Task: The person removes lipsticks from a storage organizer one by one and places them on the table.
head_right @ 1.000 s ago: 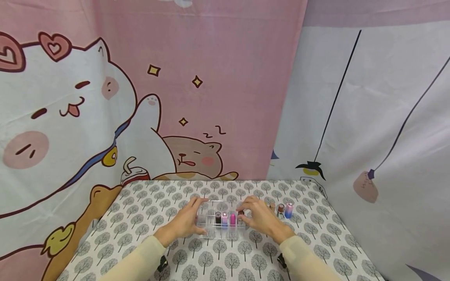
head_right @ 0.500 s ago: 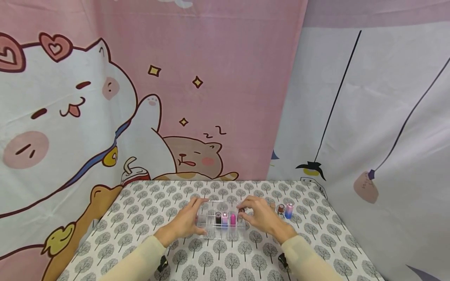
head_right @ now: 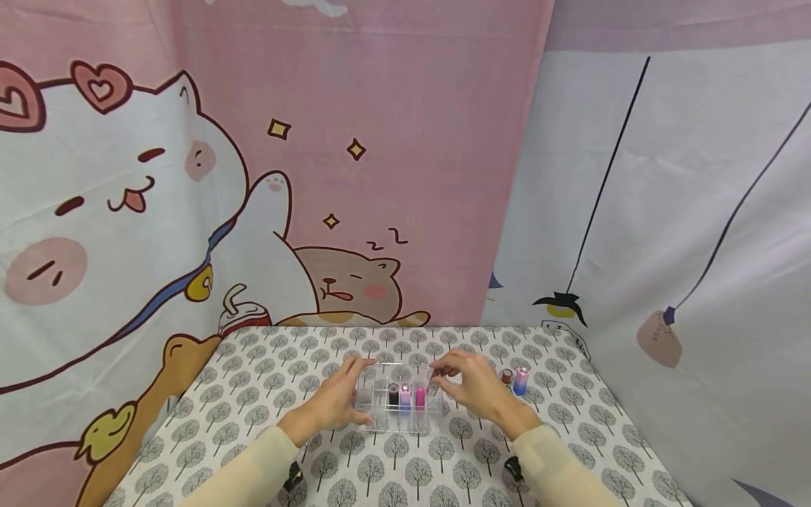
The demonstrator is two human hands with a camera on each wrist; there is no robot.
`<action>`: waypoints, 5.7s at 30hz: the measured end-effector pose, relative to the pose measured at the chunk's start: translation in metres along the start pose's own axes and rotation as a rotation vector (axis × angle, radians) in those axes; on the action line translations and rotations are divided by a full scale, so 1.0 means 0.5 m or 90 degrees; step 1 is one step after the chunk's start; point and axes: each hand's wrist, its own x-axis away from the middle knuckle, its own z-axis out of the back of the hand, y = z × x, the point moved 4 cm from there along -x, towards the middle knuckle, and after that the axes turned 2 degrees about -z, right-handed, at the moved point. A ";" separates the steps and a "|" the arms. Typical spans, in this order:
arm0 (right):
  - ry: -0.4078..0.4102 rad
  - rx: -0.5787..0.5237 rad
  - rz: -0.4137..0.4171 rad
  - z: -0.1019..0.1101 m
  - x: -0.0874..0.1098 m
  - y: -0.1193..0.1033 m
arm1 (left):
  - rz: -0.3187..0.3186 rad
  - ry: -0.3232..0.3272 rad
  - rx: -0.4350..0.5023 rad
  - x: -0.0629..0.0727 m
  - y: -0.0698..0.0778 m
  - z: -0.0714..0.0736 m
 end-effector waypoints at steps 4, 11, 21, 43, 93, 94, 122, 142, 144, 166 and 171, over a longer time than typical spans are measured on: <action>0.012 -0.017 0.000 0.009 0.002 0.002 | -0.004 0.001 -0.002 -0.001 -0.001 0.001; 0.047 -0.004 0.013 0.025 0.008 0.004 | 0.000 0.000 0.001 0.001 0.000 0.005; 0.090 0.040 0.003 0.047 0.023 0.012 | 0.002 0.000 0.000 0.002 0.000 0.005; 0.131 0.023 -0.004 0.082 0.060 0.052 | -0.012 0.008 -0.007 0.002 0.005 0.005; 0.036 0.023 -0.146 0.030 0.148 0.141 | -0.023 0.014 0.001 0.008 0.009 0.007; 0.035 0.022 -0.146 0.030 0.148 0.142 | -0.023 0.014 0.002 0.008 0.010 0.007; 0.036 -0.003 -0.147 0.019 0.151 0.147 | -0.011 0.010 -0.001 0.003 0.012 0.009; 0.021 -0.014 -0.169 0.016 0.155 0.153 | -0.010 0.012 0.007 0.007 0.014 0.011; 0.016 -0.018 -0.182 0.017 0.155 0.155 | -0.011 0.012 0.007 0.007 0.014 0.011; 0.052 0.033 -0.149 0.038 0.138 0.128 | -0.020 0.013 0.012 0.008 0.010 0.007; 0.045 0.043 -0.164 0.041 0.132 0.118 | -0.019 0.013 0.011 0.009 0.011 0.008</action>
